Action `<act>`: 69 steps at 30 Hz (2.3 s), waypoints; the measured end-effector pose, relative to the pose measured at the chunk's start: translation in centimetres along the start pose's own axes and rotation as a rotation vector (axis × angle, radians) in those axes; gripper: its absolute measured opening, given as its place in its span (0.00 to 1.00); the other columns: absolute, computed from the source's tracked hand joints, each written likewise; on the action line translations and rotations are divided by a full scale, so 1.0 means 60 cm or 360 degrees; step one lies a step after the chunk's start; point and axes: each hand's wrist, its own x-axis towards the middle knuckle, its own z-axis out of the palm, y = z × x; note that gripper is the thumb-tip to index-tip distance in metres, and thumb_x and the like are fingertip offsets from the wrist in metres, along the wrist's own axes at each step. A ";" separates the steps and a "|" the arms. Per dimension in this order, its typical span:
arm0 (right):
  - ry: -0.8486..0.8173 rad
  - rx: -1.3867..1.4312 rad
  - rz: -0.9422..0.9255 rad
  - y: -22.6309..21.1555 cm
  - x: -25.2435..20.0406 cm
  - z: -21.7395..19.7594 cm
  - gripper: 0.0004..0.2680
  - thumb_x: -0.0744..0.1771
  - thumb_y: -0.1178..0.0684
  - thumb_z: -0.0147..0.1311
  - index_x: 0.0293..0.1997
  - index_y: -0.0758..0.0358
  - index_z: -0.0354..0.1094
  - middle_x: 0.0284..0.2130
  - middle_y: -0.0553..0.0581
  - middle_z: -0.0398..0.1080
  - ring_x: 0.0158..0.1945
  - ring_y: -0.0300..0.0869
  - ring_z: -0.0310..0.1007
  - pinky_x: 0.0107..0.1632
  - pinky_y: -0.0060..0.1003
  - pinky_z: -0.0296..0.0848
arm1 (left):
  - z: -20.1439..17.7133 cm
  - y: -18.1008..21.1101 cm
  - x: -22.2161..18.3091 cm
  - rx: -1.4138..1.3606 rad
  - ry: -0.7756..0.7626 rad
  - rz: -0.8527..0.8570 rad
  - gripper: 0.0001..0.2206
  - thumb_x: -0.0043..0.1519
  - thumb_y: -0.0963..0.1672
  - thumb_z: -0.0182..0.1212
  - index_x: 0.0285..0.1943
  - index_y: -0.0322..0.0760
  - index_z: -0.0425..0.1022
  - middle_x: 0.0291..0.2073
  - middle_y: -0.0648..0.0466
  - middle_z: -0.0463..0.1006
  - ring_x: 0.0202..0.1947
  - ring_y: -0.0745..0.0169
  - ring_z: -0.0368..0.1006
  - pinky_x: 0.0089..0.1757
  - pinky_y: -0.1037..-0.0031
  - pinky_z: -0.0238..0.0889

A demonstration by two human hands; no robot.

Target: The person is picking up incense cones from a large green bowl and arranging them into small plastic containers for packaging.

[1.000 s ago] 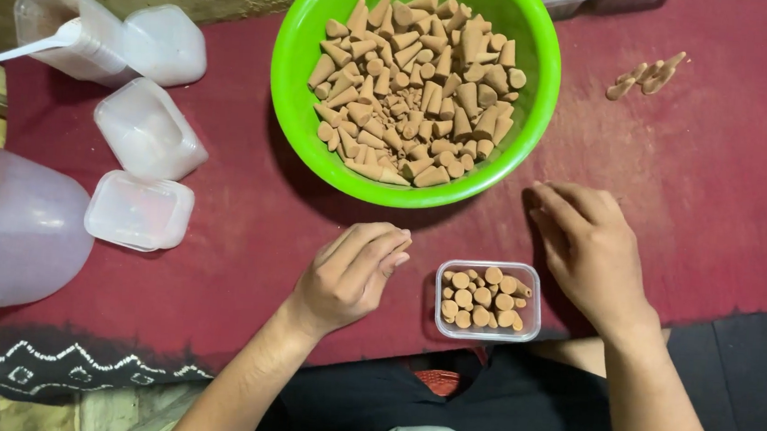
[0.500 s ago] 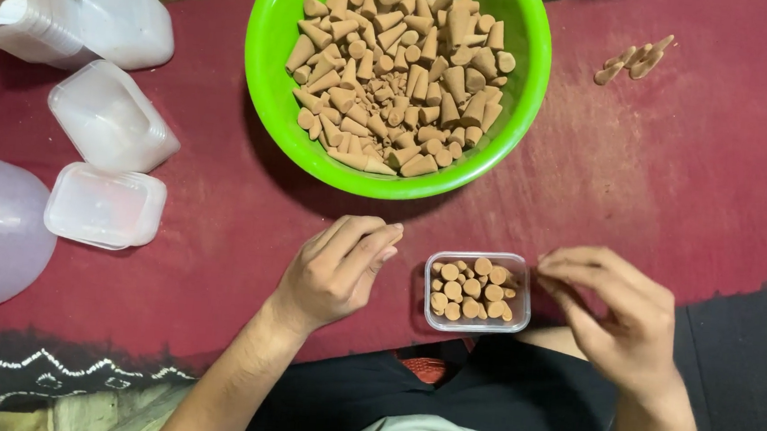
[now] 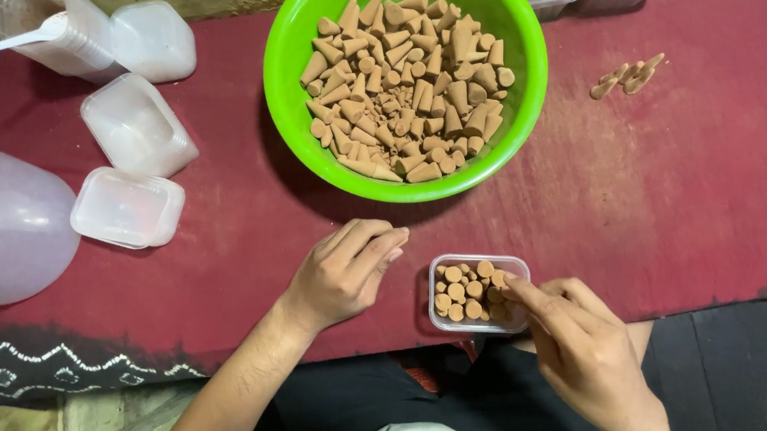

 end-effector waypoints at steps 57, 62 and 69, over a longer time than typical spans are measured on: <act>0.0686 0.0131 0.0114 0.096 -0.022 0.055 0.09 0.69 0.65 0.60 0.54 0.79 0.71 0.37 0.66 0.78 0.35 0.48 0.77 0.43 0.36 0.74 | -0.007 0.073 0.053 -0.0149 -0.0334 -0.0087 0.04 0.62 0.38 0.69 0.43 0.29 0.81 0.42 0.50 0.83 0.40 0.51 0.73 0.43 0.67 0.73; 0.0681 0.0149 0.0134 0.096 -0.022 0.054 0.09 0.69 0.65 0.60 0.55 0.78 0.71 0.37 0.65 0.77 0.34 0.47 0.75 0.41 0.36 0.73 | -0.003 0.073 0.049 -0.0158 -0.0393 -0.0120 0.05 0.61 0.36 0.70 0.44 0.29 0.81 0.42 0.48 0.81 0.41 0.49 0.73 0.44 0.65 0.74; 0.0678 0.0188 0.0147 0.093 -0.022 0.050 0.09 0.69 0.65 0.59 0.54 0.77 0.71 0.36 0.64 0.77 0.34 0.45 0.76 0.42 0.35 0.74 | 0.001 0.088 0.049 -0.0058 -0.0393 -0.0184 0.10 0.57 0.35 0.72 0.46 0.29 0.80 0.42 0.49 0.80 0.40 0.51 0.73 0.41 0.65 0.76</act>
